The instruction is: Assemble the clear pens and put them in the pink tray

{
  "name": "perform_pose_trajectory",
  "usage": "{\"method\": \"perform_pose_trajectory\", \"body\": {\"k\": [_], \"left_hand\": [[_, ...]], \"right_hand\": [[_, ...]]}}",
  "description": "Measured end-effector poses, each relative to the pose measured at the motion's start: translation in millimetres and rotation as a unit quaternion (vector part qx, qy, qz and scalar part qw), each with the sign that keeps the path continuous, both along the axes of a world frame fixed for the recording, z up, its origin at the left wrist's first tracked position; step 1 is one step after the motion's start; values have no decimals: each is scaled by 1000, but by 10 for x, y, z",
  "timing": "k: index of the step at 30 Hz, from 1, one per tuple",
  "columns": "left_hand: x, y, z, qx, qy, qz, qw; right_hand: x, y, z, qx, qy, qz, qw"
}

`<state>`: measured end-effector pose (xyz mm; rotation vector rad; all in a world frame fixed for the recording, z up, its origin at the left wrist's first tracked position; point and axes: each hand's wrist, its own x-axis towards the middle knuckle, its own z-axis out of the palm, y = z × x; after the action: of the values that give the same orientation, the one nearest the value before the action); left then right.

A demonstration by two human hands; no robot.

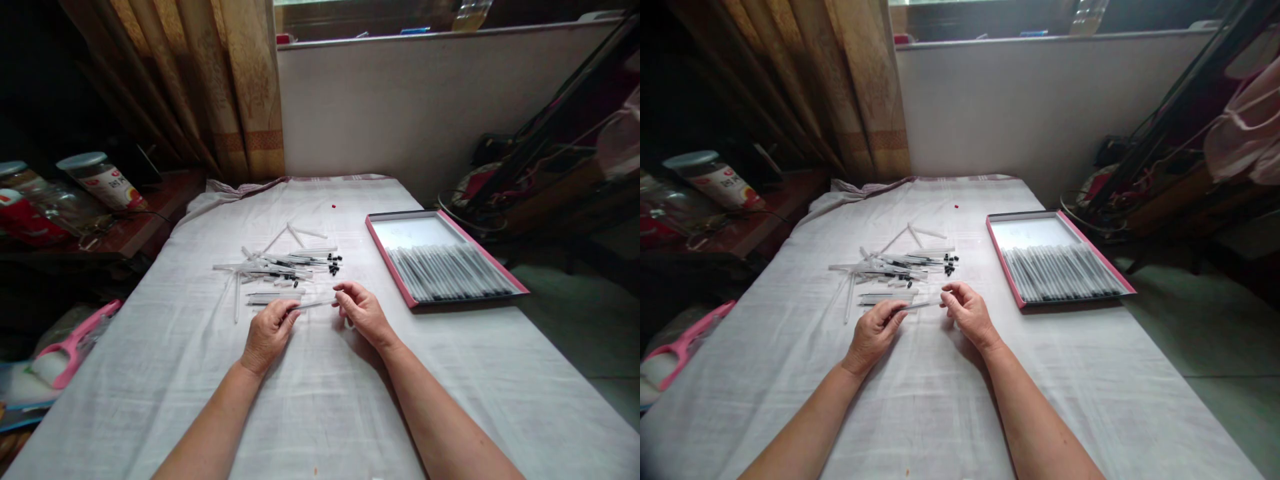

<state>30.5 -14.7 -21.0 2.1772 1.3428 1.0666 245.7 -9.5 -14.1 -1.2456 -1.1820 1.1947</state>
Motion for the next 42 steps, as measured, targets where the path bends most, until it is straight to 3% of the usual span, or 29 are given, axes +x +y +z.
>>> {"method": "perform_pose_trajectory", "body": {"k": [5, 10, 14, 24, 29, 33, 36, 39, 42], "left_hand": [[36, 62, 44, 12, 24, -19, 999], [-82, 329, 122, 73, 54, 52, 994], [-168, 568, 157, 53, 176, 92, 979], [-98, 712, 291, 9, 277, 52, 959], [-55, 727, 368, -3, 279, 40, 959], [-76, 577, 304, 7, 176, 47, 983], [-71, 383, 195, -71, -26, 57, 995], [-34, 217, 124, -180, -244, 61, 951], [2, 133, 128, -231, -337, 61, 911]], "right_hand": [[-23, -5, 10, -12, -11, 42, 999], [31, 66, -15, -31, 61, -64, 996], [59, 111, -33, -39, 113, -101, 988], [61, 112, -51, -38, 116, -109, 987], [63, 110, -45, -37, 115, -102, 987], [69, 103, -24, -36, 133, -101, 985], [86, 102, -17, -40, 156, -99, 982], [110, 99, -26, -56, 167, -88, 980], [129, 81, -38, -65, 153, -64, 984]]}}
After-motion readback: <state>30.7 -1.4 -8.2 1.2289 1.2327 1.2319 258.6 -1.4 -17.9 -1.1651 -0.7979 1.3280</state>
